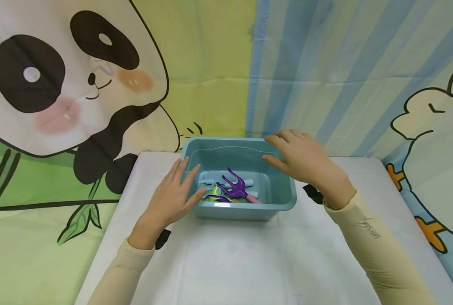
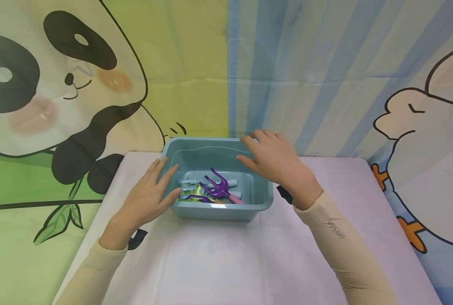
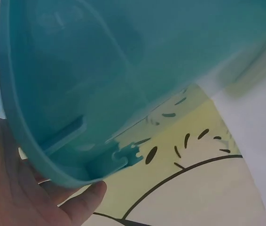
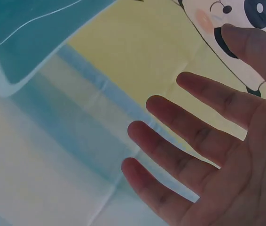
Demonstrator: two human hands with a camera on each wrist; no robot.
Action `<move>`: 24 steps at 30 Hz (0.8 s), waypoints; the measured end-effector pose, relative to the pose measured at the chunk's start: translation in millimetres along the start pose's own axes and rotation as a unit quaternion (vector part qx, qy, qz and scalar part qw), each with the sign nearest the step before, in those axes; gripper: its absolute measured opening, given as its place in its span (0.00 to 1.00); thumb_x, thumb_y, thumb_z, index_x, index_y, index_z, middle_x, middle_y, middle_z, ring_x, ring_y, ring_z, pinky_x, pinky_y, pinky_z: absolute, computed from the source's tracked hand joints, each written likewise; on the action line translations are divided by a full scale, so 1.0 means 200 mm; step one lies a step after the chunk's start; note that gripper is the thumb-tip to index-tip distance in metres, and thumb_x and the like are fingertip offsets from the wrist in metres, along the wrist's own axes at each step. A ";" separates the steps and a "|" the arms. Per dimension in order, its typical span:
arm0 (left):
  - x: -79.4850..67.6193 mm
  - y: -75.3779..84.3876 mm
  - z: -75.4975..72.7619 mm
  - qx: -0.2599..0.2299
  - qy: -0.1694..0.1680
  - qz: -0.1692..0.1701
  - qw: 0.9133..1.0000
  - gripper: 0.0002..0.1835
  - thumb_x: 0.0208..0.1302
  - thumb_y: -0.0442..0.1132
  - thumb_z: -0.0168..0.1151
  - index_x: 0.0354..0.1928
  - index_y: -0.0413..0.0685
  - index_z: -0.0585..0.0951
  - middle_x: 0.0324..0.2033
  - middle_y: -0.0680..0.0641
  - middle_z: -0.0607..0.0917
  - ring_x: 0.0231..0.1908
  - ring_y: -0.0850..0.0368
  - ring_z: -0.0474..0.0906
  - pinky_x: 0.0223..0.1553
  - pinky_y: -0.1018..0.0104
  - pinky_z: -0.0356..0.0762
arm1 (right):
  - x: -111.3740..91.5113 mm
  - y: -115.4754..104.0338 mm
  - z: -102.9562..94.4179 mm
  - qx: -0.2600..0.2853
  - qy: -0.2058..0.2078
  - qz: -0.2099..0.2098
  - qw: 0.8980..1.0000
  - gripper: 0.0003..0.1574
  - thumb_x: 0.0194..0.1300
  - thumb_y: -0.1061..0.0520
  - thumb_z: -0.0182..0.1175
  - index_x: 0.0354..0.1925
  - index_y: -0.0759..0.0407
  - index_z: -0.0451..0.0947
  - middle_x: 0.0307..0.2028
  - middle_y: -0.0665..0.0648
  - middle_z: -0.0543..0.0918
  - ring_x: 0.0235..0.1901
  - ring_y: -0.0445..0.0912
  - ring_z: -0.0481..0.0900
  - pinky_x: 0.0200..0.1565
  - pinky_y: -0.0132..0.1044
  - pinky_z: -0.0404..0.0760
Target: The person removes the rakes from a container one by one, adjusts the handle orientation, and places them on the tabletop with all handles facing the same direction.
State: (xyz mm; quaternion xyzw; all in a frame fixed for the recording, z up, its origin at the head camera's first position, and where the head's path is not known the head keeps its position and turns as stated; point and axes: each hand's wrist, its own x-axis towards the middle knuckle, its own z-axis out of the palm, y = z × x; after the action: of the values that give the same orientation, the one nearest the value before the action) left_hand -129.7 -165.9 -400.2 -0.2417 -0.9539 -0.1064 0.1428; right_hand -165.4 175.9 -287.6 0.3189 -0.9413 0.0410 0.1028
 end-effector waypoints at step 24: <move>0.03 0.04 0.07 0.022 -0.047 -0.003 0.999 0.47 0.55 0.76 0.35 0.70 0.53 0.57 0.70 0.39 0.44 0.68 0.40 0.35 0.63 0.45 0.47 | 0.48 0.03 0.60 0.321 -0.450 0.141 0.821 0.26 0.59 0.40 0.60 0.49 0.55 0.77 0.52 0.57 0.74 0.44 0.56 0.77 0.38 0.49 0.80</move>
State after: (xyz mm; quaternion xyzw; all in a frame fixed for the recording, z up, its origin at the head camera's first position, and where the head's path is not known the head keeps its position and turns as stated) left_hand -134.2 -152.9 -411.1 -0.2404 -0.9623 -0.0747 0.1030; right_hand -263.8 106.9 -383.8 0.1803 -0.8510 0.2069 -0.4477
